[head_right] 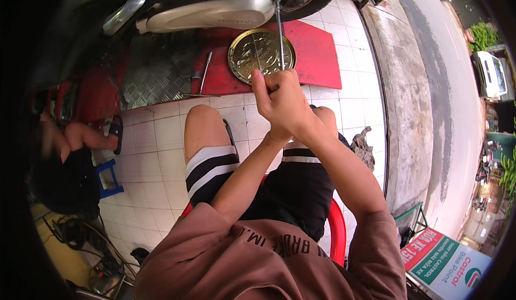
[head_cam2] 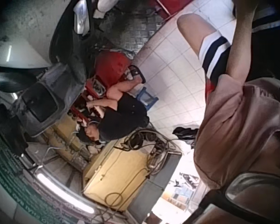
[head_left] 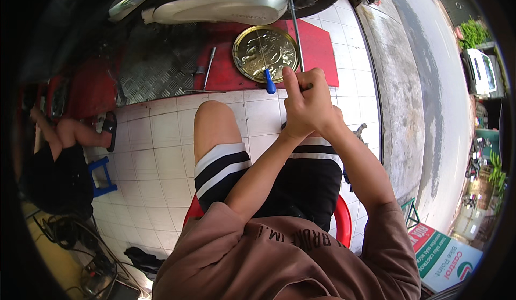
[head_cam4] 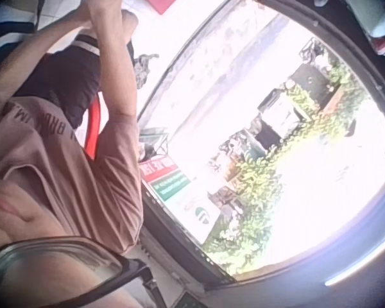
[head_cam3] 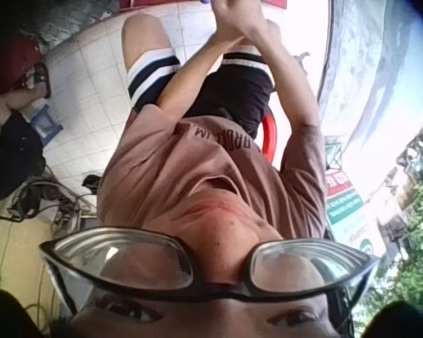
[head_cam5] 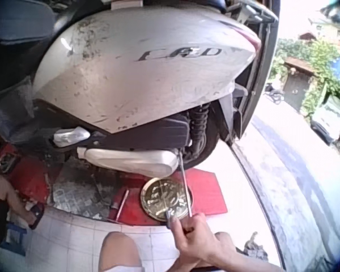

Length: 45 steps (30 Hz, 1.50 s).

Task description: The person uses a wrench to loosen and tighten bolts on the underside of a white scooter. They repeatedly adjust the tool and reposition their hands to work on the engine area while seated on a red plastic chair.

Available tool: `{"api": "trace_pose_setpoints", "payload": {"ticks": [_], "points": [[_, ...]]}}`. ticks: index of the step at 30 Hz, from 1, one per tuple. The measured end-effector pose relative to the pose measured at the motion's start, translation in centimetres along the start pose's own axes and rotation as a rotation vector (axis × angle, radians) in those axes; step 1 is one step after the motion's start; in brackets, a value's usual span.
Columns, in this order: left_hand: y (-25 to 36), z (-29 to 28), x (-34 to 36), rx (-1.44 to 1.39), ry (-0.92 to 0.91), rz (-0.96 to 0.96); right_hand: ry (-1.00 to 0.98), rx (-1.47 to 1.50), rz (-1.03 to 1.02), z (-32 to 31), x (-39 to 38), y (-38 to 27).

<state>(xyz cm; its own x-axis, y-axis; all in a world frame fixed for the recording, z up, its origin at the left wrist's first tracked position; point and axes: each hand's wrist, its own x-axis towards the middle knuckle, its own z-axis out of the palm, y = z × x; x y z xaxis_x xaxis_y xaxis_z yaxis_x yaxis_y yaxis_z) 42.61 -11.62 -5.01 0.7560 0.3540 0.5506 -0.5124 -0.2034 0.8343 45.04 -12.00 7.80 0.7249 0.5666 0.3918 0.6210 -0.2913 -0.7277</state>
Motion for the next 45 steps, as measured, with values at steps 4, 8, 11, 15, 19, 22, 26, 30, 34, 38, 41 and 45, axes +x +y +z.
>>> {"api": "trace_pose_setpoints", "payload": {"ticks": [4,8,11,15,19,22,26,30,34,38,41,45], "points": [[1.3,-1.4,-0.6,-0.043,-0.048,-0.06,-0.07,0.115,0.132,0.3,-1.8,0.8],[1.9,-4.2,-0.3,-0.022,-0.095,-0.166,-0.007,0.331,-0.137,-1.4,-1.1,2.7],[3.8,-5.4,2.0,0.282,-0.111,0.069,0.284,1.089,0.321,0.5,-5.8,5.8],[5.7,-6.1,2.4,0.406,-0.186,0.002,0.223,1.308,0.557,2.1,-8.6,10.3],[8.4,-5.9,3.6,0.466,-0.017,-0.024,0.126,1.02,0.537,2.1,-8.3,11.1],[11.4,-6.6,5.4,0.732,-0.052,0.19,0.052,1.156,0.3,1.8,-8.3,10.6],[15.2,-5.1,7.1,1.333,-0.564,0.498,0.012,1.182,0.169,2.9,-8.7,11.7],[15.4,-3.3,6.7,2.038,-1.249,0.525,0.105,1.186,0.374,3.0,-7.9,11.8],[11.8,-4.0,6.3,1.766,-1.028,0.503,0.367,1.89,0.581,2.3,-8.3,12.6],[10.2,-3.2,4.9,1.818,-1.001,0.311,1.137,2.556,0.72,-0.2,-5.5,5.5],[10.7,-3.8,5.3,1.65,-0.962,0.352,0.787,2.878,0.387,0.8,-7.5,8.4],[10.5,-4.8,6.4,1.488,-0.947,0.444,0.56,2.753,0.153,2.4,-7.5,10.3]]}}
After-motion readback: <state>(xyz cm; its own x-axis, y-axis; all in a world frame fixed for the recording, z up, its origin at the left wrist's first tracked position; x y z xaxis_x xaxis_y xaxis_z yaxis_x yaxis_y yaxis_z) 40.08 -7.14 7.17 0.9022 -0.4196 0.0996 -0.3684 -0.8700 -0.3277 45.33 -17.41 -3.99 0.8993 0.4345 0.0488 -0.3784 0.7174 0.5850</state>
